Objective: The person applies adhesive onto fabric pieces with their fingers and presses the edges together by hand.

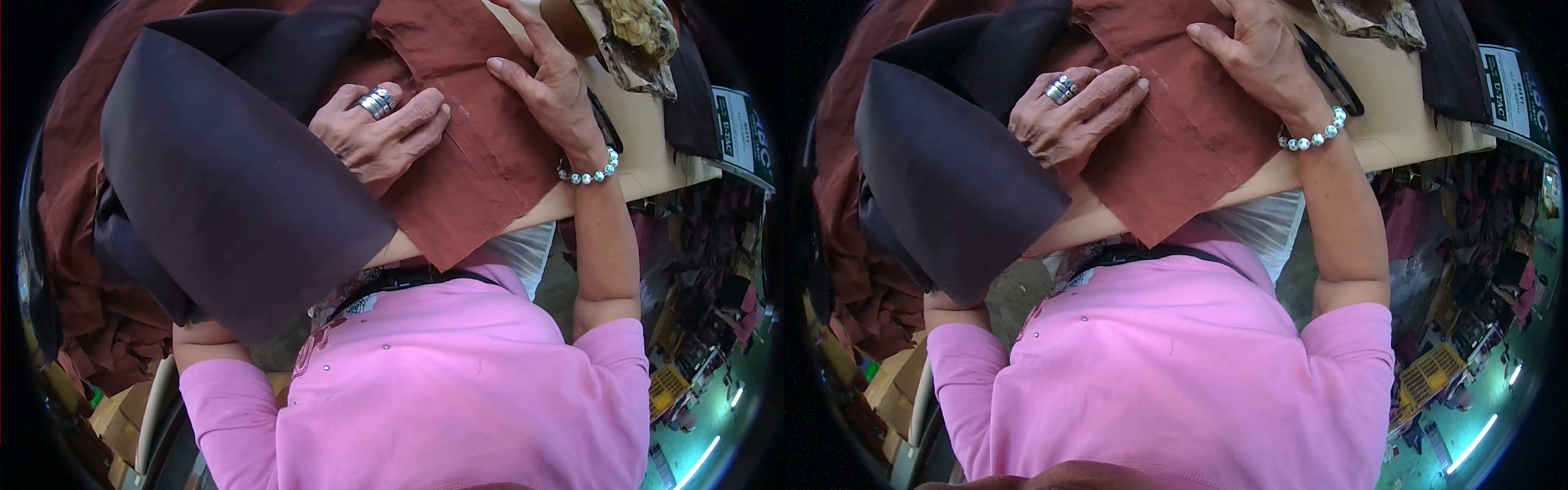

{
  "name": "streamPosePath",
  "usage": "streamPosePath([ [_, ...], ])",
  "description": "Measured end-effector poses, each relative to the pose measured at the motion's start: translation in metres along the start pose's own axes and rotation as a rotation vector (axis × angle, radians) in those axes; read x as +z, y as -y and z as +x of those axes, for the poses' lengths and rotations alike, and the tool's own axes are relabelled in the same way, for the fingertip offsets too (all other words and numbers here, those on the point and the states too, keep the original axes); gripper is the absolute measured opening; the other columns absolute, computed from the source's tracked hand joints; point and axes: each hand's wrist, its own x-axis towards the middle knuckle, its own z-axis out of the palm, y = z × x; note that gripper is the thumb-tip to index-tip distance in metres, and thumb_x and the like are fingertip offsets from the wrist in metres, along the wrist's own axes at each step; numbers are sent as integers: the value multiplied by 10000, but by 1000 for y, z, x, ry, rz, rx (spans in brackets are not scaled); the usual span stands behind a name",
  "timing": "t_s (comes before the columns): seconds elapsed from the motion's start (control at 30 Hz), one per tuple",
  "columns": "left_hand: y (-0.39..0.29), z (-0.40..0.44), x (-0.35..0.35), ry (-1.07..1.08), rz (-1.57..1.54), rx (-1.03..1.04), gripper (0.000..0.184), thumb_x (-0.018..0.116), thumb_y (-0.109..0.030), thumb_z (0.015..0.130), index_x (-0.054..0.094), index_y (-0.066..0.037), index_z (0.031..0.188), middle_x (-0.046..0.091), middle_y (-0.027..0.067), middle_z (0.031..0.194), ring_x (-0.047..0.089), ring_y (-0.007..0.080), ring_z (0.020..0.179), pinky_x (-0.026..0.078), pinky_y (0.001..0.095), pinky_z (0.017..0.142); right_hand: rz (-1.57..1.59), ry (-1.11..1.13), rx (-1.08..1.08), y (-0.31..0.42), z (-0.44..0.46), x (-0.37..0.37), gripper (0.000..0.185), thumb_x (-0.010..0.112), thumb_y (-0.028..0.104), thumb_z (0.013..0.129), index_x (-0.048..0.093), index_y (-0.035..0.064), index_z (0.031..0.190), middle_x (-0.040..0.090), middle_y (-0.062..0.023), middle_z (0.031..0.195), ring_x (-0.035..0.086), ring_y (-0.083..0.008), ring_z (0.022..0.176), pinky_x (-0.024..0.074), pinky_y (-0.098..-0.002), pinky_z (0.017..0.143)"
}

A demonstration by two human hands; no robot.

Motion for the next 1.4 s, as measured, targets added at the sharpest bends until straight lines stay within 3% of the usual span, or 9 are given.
streamPosePath([
  [0.33,0,-1,-5,-1,-43,15,456,548,-59,761,582,-148,1207,555,44,1242,580,214,1028,489,296,871,107,-7,-37,-6,1,4,591,602,8,780,397,-15,1333,473,-137,1283,442,-198,1203,328,-295,1027],
  [0.7,0,0,-3,28,-38,11,481,534,-30,752,566,-137,1219,564,49,1213,570,225,1050,482,304,896,-70,-9,-54,-1,1,0,579,609,12,766,430,5,1316,520,-140,1230,489,-210,1148,363,-298,987],
  [0.8,-5,2,-6,28,-19,-21,514,543,-39,747,550,-160,1247,570,38,1192,581,229,1015,500,295,869,-79,-4,-38,0,1,-1,580,608,9,763,431,6,1316,524,-139,1224,494,-211,1138,367,-295,981],
  [1.0,-5,-2,2,-101,93,52,578,570,-67,738,542,-311,1261,574,33,1165,595,234,913,547,299,754,-43,-13,-54,2,2,2,579,593,-17,758,431,1,1314,521,-139,1229,490,-208,1150,365,-292,991],
  [1.03,-2,-1,2,-131,34,129,421,490,-207,820,557,-191,1235,525,143,1149,589,278,864,510,344,781,-41,-14,-56,2,2,2,578,591,-21,758,431,-1,1313,520,-140,1231,488,-207,1155,364,-293,994],
  [1.13,-1,0,-2,-126,33,136,413,497,-198,816,567,-151,1221,528,129,1140,591,258,865,510,333,786,-46,-3,-46,3,3,2,577,588,-27,758,429,-5,1313,516,-143,1238,483,-205,1166,360,-296,1003],
  [1.23,-6,-2,4,-29,95,53,487,516,-75,775,567,-163,1251,561,71,1176,564,215,1010,521,264,810,-21,-4,-93,-2,2,3,584,588,-31,755,424,-9,1315,514,-144,1239,484,-201,1161,363,-294,1001],
  [1.33,-4,-1,-1,-83,26,34,446,533,-21,753,583,-57,1195,561,89,1168,580,228,993,508,267,819,80,-10,-70,-2,3,6,591,596,-15,754,418,-10,1318,511,-170,1246,479,-237,1186,356,-310,1014],
  [1.4,2,0,0,-135,-130,-15,421,562,17,720,601,-40,1135,564,101,1145,588,252,972,513,290,801,-171,63,-14,18,7,-3,599,607,8,754,414,-8,1321,504,-190,1254,472,-272,1197,350,-329,1021],
])
